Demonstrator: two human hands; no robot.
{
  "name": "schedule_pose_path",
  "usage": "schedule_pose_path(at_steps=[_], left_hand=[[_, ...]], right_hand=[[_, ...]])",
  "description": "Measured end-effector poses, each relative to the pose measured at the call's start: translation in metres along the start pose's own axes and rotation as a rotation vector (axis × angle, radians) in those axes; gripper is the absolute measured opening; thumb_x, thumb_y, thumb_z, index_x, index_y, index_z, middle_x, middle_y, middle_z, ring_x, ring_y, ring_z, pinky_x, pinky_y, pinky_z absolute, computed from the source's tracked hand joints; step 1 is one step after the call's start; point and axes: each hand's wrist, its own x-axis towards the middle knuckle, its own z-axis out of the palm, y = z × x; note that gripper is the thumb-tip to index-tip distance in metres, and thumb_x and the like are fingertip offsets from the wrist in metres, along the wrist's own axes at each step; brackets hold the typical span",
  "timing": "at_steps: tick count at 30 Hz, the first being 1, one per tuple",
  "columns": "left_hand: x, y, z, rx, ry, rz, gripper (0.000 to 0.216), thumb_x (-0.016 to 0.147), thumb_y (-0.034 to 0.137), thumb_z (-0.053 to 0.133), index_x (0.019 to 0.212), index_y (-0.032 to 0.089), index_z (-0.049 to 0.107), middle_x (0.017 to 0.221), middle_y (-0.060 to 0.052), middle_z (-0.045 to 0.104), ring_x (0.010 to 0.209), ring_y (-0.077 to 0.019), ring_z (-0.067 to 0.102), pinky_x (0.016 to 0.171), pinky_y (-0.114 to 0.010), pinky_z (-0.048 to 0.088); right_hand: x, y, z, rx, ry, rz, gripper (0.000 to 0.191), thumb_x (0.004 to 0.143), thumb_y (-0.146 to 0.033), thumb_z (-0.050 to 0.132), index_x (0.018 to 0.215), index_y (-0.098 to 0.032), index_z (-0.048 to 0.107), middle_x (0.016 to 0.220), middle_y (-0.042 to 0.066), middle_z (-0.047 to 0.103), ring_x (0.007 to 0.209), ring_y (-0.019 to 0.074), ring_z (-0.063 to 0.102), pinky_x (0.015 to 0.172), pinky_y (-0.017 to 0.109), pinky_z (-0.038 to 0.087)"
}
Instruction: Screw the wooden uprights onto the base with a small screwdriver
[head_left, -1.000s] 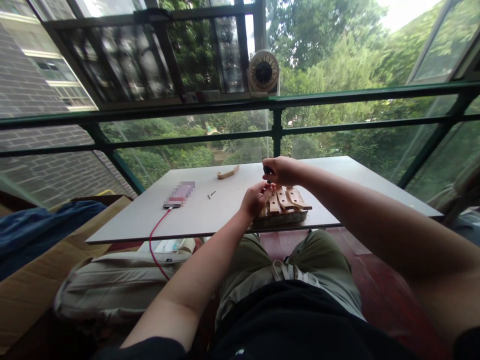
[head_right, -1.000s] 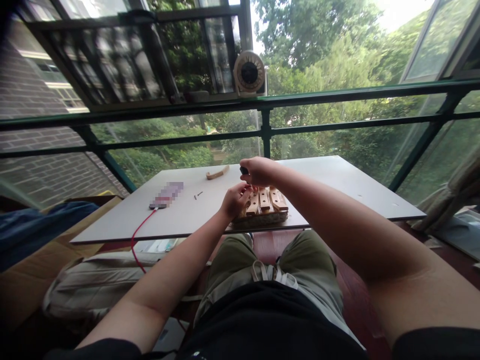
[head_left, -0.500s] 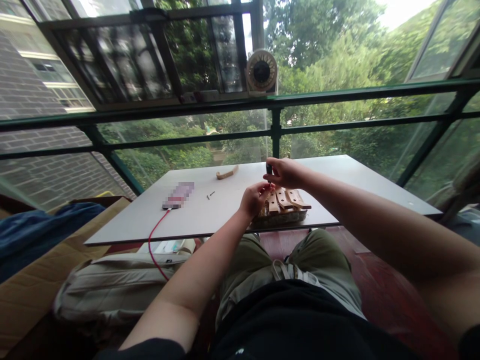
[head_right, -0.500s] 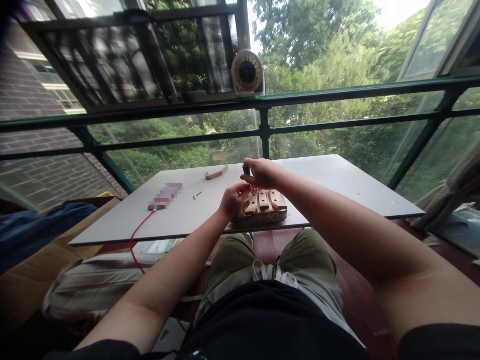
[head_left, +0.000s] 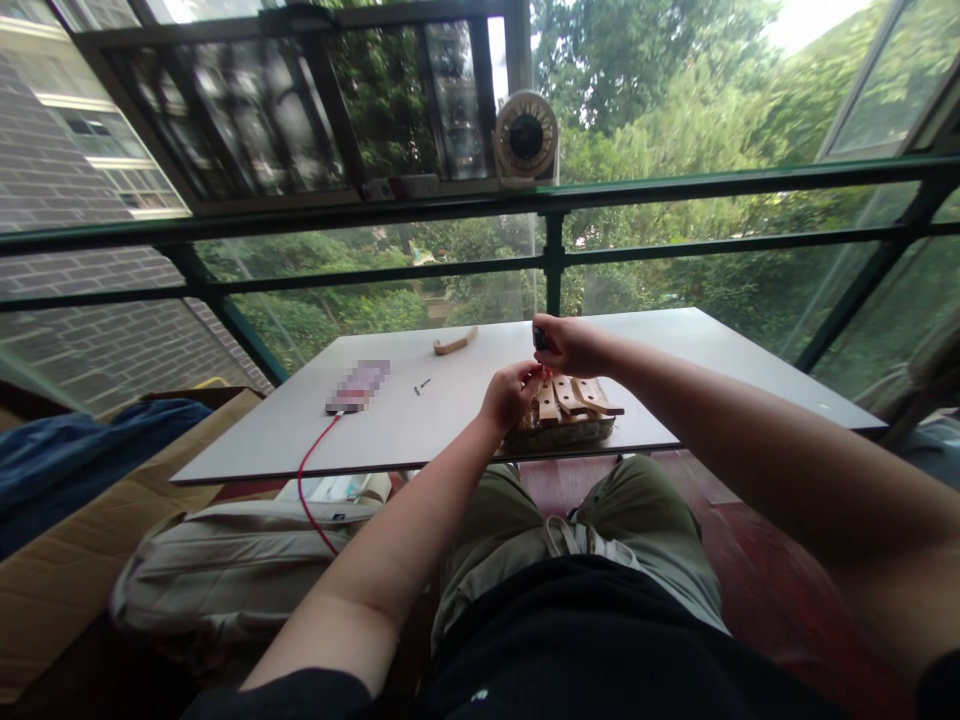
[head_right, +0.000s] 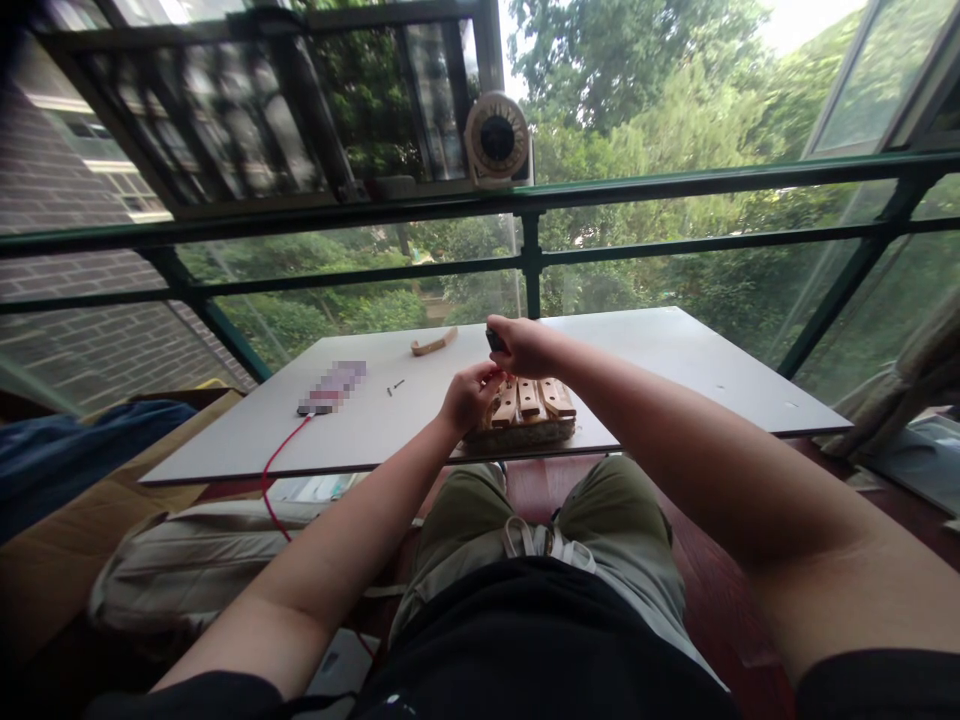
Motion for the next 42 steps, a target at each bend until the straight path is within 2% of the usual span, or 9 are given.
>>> schedule_pose_path(at_steps=[8, 14, 21, 28, 32, 42], left_hand=[[-0.001, 0.0, 0.0, -0.01, 0.022, 0.015, 0.02, 0.09, 0.027, 0.054, 0.094, 0.018, 0.071, 0.086, -0.002, 0.074, 0.073, -0.0137, 0.065, 0.071, -0.023, 0.048], [-0.003, 0.004, -0.002, -0.039, 0.033, -0.051, 0.019, 0.089, 0.032, 0.058, 0.097, 0.018, 0.068, 0.088, -0.003, 0.075, 0.075, -0.0146, 0.067, 0.071, -0.024, 0.049], [-0.001, 0.004, -0.003, -0.047, 0.041, -0.021, 0.015, 0.087, 0.028, 0.06, 0.091, 0.017, 0.071, 0.083, -0.002, 0.074, 0.072, -0.0132, 0.065, 0.071, -0.023, 0.049], [-0.001, 0.003, -0.004, -0.036, 0.028, 0.006, 0.021, 0.09, 0.032, 0.058, 0.096, 0.017, 0.072, 0.089, -0.004, 0.075, 0.078, -0.0152, 0.067, 0.075, -0.025, 0.05], [-0.002, 0.004, -0.005, -0.052, 0.015, -0.003, 0.021, 0.09, 0.032, 0.057, 0.099, 0.018, 0.071, 0.093, -0.005, 0.076, 0.083, -0.0174, 0.069, 0.077, -0.027, 0.052], [-0.004, 0.003, -0.005, -0.039, 0.029, -0.007, 0.021, 0.089, 0.033, 0.059, 0.096, 0.017, 0.071, 0.087, -0.005, 0.075, 0.075, -0.0156, 0.068, 0.071, -0.025, 0.051]], right_hand=[[0.006, 0.0, 0.001, -0.045, 0.003, 0.045, 0.024, 0.08, -0.036, 0.06, 0.097, -0.019, 0.056, 0.076, 0.001, 0.061, 0.059, 0.0123, 0.043, 0.056, 0.025, 0.028], [0.009, -0.005, 0.002, -0.057, 0.016, 0.093, 0.024, 0.081, -0.035, 0.059, 0.098, -0.019, 0.057, 0.08, 0.004, 0.063, 0.062, 0.0139, 0.046, 0.057, 0.026, 0.029], [0.007, -0.005, 0.007, -0.064, 0.04, 0.131, 0.025, 0.082, -0.037, 0.057, 0.098, -0.019, 0.057, 0.077, 0.004, 0.063, 0.06, 0.0145, 0.046, 0.056, 0.027, 0.029], [0.006, -0.01, -0.013, -0.01, 0.008, 0.066, 0.031, 0.078, -0.027, 0.058, 0.108, -0.019, 0.056, 0.075, 0.001, 0.062, 0.061, 0.0133, 0.048, 0.057, 0.025, 0.03], [0.009, -0.012, -0.024, -0.002, -0.011, 0.022, 0.027, 0.077, -0.02, 0.052, 0.102, -0.018, 0.061, 0.072, 0.0, 0.061, 0.058, 0.0114, 0.044, 0.057, 0.024, 0.03], [0.012, -0.016, -0.014, -0.142, -0.007, 0.082, 0.025, 0.08, -0.021, 0.049, 0.101, -0.02, 0.063, 0.073, 0.003, 0.063, 0.057, 0.0132, 0.044, 0.056, 0.026, 0.031]])
